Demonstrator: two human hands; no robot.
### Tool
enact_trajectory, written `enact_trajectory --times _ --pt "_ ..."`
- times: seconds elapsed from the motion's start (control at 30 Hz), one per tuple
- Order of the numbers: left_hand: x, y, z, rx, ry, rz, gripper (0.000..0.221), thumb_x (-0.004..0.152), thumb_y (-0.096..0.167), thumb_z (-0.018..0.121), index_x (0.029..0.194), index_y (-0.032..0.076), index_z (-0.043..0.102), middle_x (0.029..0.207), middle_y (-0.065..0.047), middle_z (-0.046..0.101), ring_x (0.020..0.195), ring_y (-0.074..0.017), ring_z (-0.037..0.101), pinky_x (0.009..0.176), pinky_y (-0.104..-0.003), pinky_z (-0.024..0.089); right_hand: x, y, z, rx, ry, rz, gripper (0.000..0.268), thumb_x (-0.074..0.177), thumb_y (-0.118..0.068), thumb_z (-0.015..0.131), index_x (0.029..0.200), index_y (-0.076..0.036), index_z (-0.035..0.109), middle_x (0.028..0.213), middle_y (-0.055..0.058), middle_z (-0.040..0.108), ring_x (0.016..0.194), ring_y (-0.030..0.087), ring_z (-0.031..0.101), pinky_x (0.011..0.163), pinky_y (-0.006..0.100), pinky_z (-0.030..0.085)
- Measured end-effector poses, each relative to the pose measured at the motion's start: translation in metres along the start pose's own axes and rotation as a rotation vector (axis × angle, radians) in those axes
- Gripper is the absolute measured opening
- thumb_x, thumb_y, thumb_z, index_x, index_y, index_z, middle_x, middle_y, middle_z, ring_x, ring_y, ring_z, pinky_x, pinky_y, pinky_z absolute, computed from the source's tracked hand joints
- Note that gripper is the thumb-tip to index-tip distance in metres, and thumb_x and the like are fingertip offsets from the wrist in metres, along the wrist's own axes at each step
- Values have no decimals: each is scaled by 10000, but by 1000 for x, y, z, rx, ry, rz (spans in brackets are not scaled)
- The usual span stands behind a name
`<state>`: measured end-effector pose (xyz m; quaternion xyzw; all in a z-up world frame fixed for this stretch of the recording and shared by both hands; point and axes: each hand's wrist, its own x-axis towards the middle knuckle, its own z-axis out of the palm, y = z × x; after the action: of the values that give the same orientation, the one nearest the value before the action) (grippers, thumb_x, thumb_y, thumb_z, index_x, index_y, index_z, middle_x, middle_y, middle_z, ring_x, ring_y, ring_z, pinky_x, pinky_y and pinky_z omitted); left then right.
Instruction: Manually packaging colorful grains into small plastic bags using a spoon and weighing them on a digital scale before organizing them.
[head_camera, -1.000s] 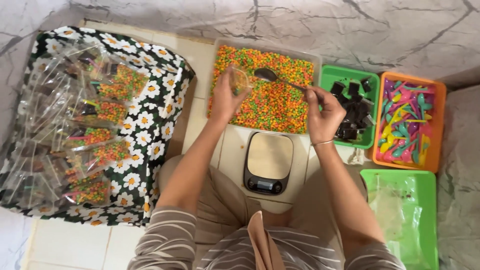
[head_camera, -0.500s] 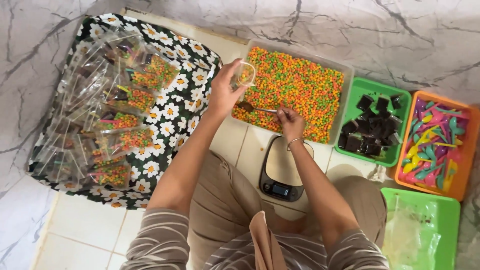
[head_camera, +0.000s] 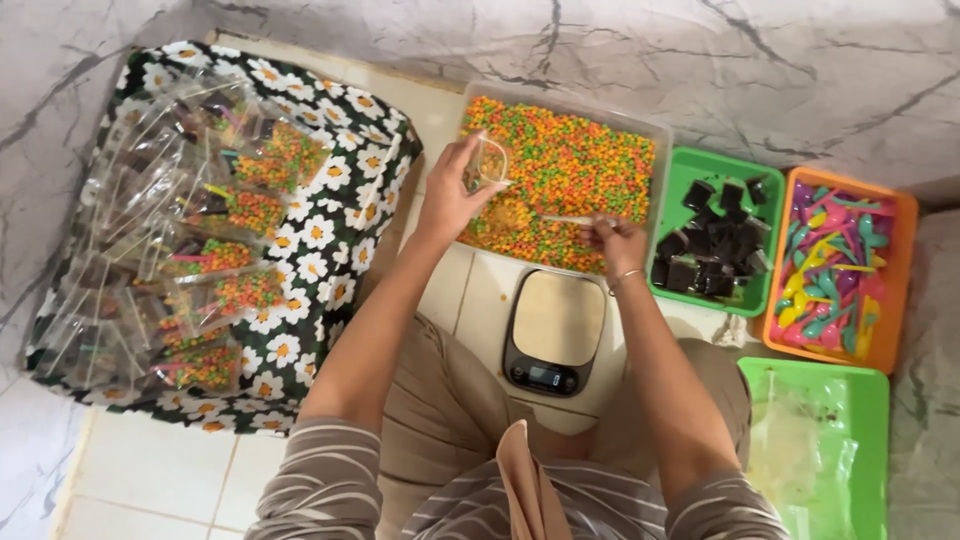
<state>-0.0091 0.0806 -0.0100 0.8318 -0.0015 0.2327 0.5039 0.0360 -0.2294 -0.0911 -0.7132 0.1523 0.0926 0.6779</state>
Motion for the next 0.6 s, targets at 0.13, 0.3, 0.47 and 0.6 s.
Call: enact_trajectory --times 0.13,0.3,0.47,0.6 --pt "-1 11 24 -59 -32 20 850 782 210 950 1507 172 507 1288 -194 603 1166 -459 636 905 -550 595 -5 -28 -36 4 19 -111 140 1001 -104 678 1074 16 681 884 224 742 743 265 770 676 350 649" --pt "4 30 39 -63 -61 5 790 855 236 913 1520 163 492 1291 -176 588 1181 -422 641 929 -523 592 -29 -59 -45 -184 -29 -358 91 984 3 726 1068 31 743 970 207 753 796 233 738 751 351 626" --pt "5 26 38 -69 -100 -27 788 877 231 897 1535 162 470 1331 -181 560 1203 -429 623 935 -520 593 -29 -47 -46 -233 -41 -417 75 982 -8 736 1050 -11 768 963 157 768 795 198 737 735 322 624" --pt "1 23 32 -43 -114 -78 780 878 240 893 1528 138 474 1358 -207 537 1225 -451 607 948 -540 589 -27 -25 -41 -247 -87 -344 81 972 -41 744 1044 -33 780 911 152 766 757 192 740 700 312 625"
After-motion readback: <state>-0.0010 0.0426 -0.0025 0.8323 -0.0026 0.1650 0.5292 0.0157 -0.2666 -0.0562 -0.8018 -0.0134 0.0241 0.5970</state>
